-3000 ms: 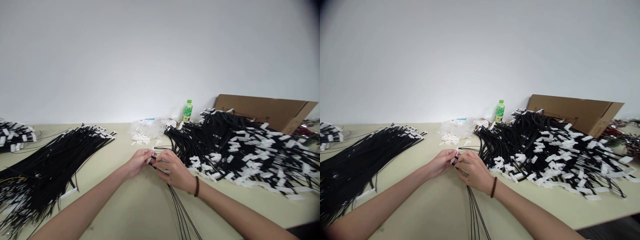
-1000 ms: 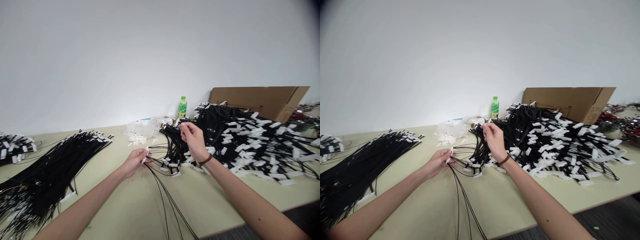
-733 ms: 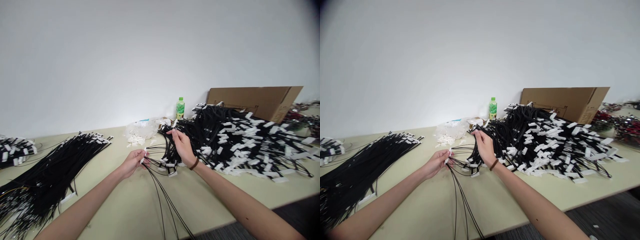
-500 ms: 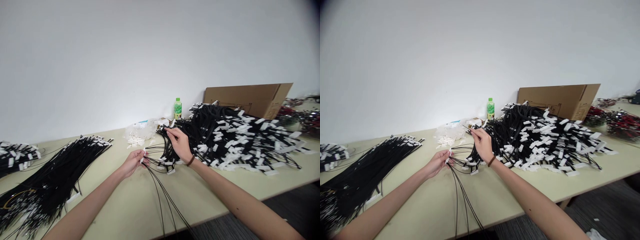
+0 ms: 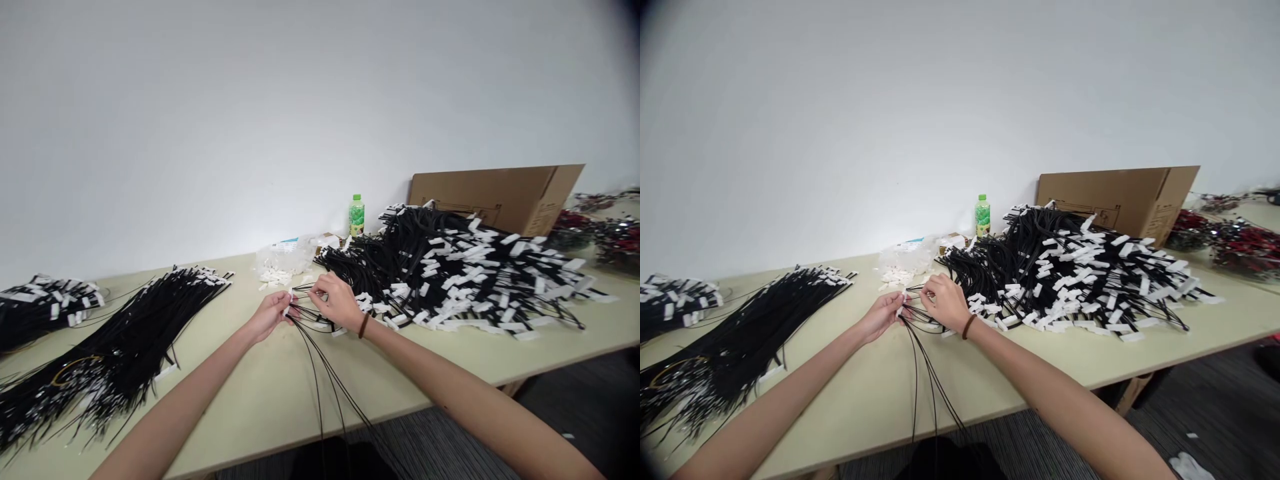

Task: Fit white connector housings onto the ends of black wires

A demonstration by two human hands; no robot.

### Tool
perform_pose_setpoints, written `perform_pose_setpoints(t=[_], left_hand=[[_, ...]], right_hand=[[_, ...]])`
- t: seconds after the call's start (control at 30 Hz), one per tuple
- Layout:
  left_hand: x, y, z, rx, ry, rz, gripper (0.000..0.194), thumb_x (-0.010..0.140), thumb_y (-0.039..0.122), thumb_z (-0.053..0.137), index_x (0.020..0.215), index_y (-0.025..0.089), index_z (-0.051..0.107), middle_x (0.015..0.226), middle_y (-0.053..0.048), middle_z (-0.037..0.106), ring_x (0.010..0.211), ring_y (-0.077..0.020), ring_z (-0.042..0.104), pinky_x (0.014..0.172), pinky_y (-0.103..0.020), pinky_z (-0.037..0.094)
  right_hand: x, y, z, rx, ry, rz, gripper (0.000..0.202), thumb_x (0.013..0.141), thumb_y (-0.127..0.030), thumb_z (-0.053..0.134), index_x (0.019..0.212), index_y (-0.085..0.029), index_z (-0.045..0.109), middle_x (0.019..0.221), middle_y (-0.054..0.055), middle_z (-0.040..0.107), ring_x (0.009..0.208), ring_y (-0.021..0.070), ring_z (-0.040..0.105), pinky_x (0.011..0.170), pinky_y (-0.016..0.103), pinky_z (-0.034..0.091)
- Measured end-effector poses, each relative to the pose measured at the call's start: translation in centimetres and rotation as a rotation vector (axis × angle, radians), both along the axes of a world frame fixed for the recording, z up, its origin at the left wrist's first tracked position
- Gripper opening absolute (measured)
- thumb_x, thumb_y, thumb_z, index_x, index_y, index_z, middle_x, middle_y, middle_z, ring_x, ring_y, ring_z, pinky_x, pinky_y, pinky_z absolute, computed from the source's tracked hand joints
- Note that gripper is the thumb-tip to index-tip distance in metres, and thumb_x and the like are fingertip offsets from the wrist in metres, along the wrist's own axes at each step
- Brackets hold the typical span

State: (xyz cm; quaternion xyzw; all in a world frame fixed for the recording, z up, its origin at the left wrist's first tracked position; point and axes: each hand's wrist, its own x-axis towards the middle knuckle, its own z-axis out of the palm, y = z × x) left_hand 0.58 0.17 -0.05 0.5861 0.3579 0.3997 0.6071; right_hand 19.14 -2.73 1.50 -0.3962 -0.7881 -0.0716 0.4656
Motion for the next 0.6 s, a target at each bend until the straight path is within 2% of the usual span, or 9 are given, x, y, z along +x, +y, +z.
perform_pose_setpoints(t=[0.27,0.6], left_hand=[[-0.08,0.31,-0.15,0.015,-0.035,-0.039,0.031,0.071,0.041,0.063,0.082,0.013,0.055,0.063,-0.002,0.059,0.057,-0.0148,0.06,0.046,-0.022,0.045],[-0.11,0.34,-0.14,0.012,-0.041,-0.069,0.031,0.072,0.039,0.062,0.085,0.013,0.055,0.066,-0.003,0.06,0.057,-0.014,0.059,0.046,-0.021,0.044]], right_hand=[[-0.17,-0.25,0.02,-0.074,-0.006,0.064,0.016,0.074,-0.01,0.053,0.06,-0.017,0.05,0.063,0.0,0.051,0.068,0.014,0.045,0.064,0.024,0.034],[-0.35,0.02,-0.59,-0.117,-0.024,0.059,0.014,0.074,-0.01,0.054,0.061,-0.016,0.051,0.064,0.0,0.052,0.07,0.0139,0.045,0.064,0.024,0.033]])
